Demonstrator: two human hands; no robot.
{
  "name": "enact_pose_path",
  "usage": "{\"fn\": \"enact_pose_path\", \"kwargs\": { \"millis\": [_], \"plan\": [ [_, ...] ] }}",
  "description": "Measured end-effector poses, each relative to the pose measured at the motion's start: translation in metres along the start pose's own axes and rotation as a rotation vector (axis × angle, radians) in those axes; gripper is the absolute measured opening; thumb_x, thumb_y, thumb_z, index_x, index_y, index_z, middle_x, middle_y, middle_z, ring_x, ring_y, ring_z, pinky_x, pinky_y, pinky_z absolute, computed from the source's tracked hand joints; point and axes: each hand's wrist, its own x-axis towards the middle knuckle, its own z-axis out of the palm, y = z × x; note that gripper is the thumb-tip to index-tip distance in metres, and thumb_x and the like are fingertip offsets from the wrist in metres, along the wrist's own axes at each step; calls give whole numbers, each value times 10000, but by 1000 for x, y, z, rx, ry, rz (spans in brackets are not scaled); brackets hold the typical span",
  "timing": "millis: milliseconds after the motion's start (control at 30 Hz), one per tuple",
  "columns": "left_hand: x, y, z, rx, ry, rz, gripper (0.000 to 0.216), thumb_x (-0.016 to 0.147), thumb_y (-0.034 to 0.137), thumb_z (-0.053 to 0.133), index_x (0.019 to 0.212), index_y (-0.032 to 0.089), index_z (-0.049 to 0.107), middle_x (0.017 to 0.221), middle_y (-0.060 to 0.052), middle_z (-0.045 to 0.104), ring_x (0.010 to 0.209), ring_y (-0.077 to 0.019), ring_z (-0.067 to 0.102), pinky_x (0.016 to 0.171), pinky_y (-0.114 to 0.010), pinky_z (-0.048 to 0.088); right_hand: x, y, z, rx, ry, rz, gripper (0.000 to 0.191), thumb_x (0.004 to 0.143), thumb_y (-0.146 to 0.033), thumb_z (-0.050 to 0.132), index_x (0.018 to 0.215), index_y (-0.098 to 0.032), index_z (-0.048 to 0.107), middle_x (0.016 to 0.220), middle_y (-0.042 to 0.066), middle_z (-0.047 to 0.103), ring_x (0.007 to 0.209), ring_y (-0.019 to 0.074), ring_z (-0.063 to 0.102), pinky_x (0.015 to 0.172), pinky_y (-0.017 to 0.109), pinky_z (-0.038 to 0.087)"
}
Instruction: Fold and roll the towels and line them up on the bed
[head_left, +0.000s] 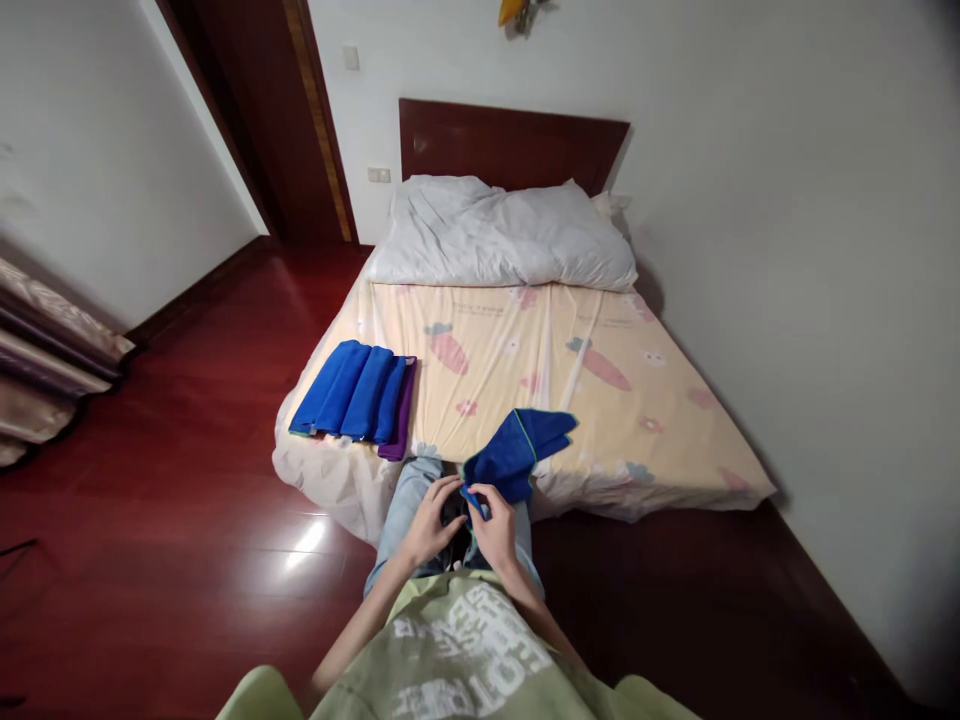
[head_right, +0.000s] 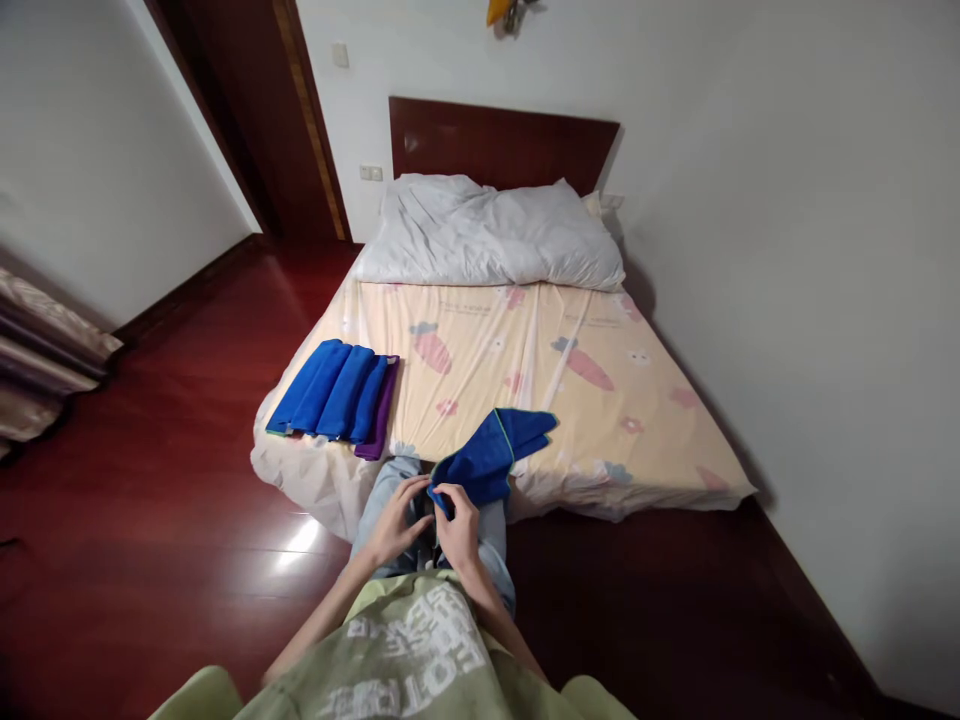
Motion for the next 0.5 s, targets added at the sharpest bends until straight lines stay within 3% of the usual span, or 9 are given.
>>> {"fn": "enact_pose_path", "kwargs": {
  "millis": [100,267,500],
  "plan": [
    [11,1,6,-20,-22,-5,440,927,173,564,1363,225,587,1259,-102,658,1183,-234,626,1052,-429,525,-1,-4,-2,3,-55,-16,179,964,-234,561,1050,-226,717,1041,71,764,985,200,732,915,323,597],
    [19,4,15,-24,-64,41,200,979,315,611,1134,201,666,1034,-76,649,1001,-219,610,920,-374,533,-2,-4,-34,-53,-70,18,219,963,-243,558,1099,-221,727,1049,68,785,972,210,754,908,331,605],
    [16,8,22,-111,-79,129,212,974,396,647,924,191,625,1164,-117,632,1260,-252,551,1067,-404,479,-17,0,-49,-69,-38,43,201,979,-264,553,1065,-212,727,1039,77,789,957,213,757,903,343,608]
  ]
}}
